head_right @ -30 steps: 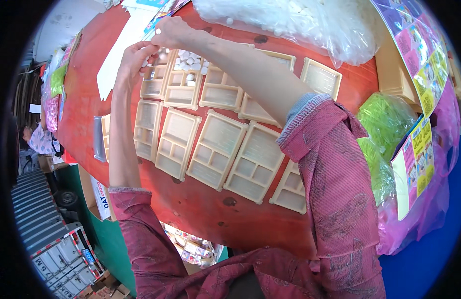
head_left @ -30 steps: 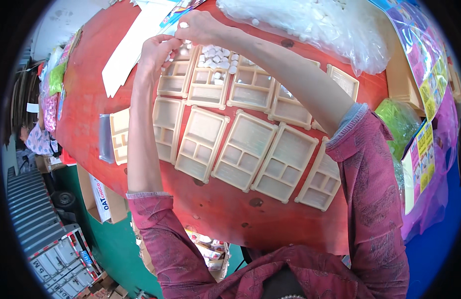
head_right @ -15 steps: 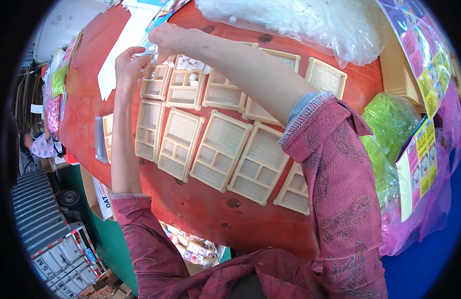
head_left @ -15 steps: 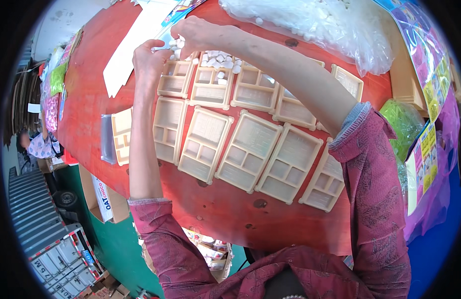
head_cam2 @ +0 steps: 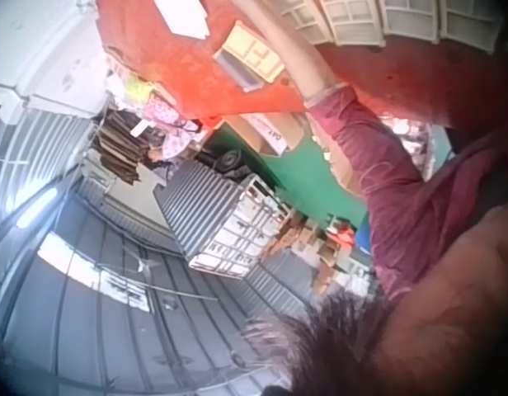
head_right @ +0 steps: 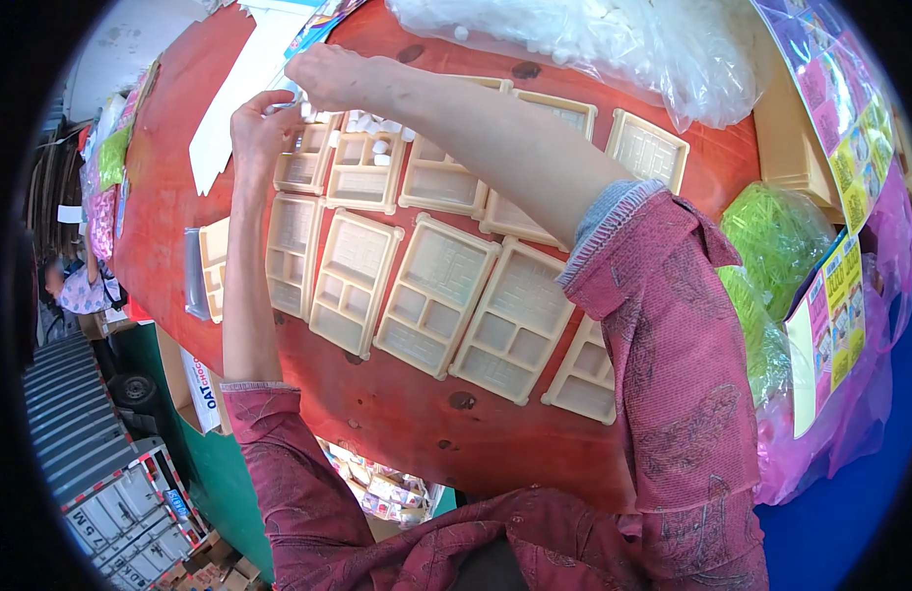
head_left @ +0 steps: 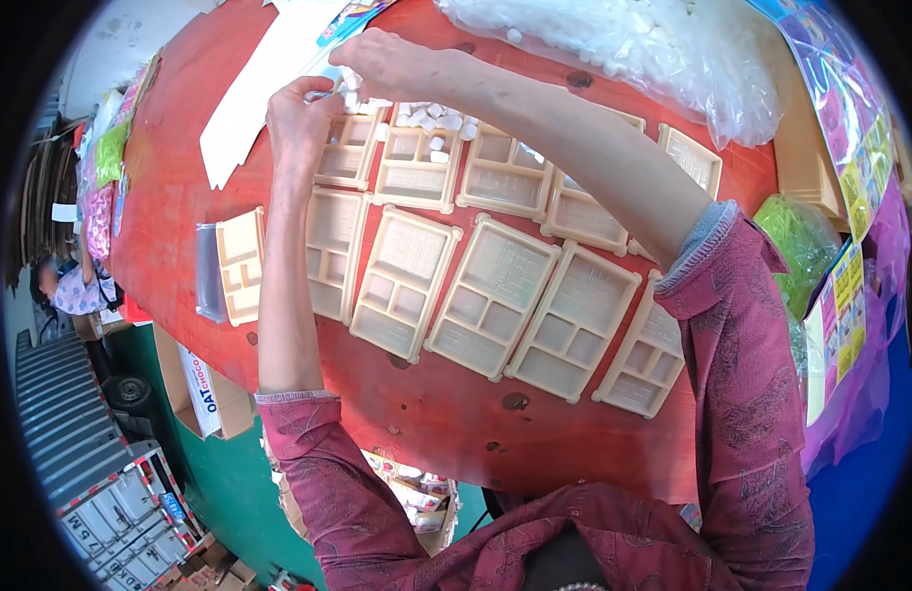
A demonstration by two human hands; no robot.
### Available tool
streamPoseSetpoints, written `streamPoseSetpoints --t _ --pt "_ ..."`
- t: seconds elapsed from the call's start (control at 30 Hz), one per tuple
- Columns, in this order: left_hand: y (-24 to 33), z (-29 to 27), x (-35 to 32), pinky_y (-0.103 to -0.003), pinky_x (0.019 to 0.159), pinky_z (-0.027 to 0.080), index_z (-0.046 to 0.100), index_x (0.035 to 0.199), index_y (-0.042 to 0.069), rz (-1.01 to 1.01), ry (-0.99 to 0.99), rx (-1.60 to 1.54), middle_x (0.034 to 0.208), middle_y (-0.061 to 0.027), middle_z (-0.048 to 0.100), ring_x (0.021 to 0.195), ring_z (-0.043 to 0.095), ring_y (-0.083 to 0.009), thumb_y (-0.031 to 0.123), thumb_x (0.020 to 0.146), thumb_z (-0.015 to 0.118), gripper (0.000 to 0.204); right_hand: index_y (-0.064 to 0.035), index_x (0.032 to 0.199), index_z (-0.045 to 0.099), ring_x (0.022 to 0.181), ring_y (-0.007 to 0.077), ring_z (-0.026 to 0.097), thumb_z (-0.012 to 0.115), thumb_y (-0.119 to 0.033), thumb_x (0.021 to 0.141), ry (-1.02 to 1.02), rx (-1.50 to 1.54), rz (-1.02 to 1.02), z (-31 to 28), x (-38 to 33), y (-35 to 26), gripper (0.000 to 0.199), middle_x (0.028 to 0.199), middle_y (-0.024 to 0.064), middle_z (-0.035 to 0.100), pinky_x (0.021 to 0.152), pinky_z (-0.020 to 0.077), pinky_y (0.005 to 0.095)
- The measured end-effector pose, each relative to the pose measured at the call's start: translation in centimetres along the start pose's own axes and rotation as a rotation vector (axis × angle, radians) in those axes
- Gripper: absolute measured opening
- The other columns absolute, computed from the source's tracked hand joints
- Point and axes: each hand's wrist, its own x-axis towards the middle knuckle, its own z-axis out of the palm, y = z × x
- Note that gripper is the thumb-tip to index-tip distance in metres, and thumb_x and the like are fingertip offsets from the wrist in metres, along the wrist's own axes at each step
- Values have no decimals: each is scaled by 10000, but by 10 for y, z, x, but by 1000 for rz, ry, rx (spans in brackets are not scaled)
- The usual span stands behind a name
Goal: Assemble small plastic trays and fill them with rectangular white blocks.
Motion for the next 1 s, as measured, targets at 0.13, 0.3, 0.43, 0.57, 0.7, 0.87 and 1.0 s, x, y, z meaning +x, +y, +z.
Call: streamPoseSetpoints --t 0.13,0.3,0.43,0.57,0.7,0.87,1.0 --pt "3 1 -3 -276 539 460 673 954 -23 42 69 73 709 -91 648 580 596 -129 80 724 657 252 -26 1058 630 1024 362 587 579 -7 754 13 16 -15 -3 -4 2 309 1055 183 614 856 490 454" --pt "2 1 -4 -285 551 466 678 955 -15 21 63 89 712 -96 648 578 597 -137 87 734 654 244 -30 1024 642 1010 345 591 583 -20 753 -56 62 10 -10 -2 3 277 1063 166 615 865 485 434" --pt "0 -3 -6 -287 552 464 681 950 -12 50 76 132 712 -92 647 575 594 -136 94 752 645 228 -36 940 678 915 310 627 663 -91 738 5 143 108 -9 -1 1 210 958 152 650 807 502 402" --pt "21 16 -9 -296 560 463 686 941 1 77 121 61 706 -92 641 581 581 -135 130 759 677 223 -82 879 704 965 317 613 665 -151 733 53 189 182 7 8 49 167 975 150 648 839 493 415" --pt "12 8 -15 -244 510 384 696 915 13 127 69 140 670 -10 574 588 498 -73 161 771 708 207 -83 863 710 932 324 624 660 -153 732 83 249 197 11 1 31 157 942 169 655 830 497 418" --pt "4 1 -13 -251 535 408 697 917 20 129 81 265 689 -34 595 612 526 -87 172 780 707 205 -19 943 681 734 249 651 617 -128 807 43 133 60 -4 -3 2 185 813 132 668 695 508 346" --pt "15 14 -6 -343 641 473 687 912 -9 148 116 203 756 -156 658 637 606 -214 139 786 665 195 -60 876 707 903 321 638 656 -146 738 137 148 145 6 10 35 170 913 181 665 818 502 413"
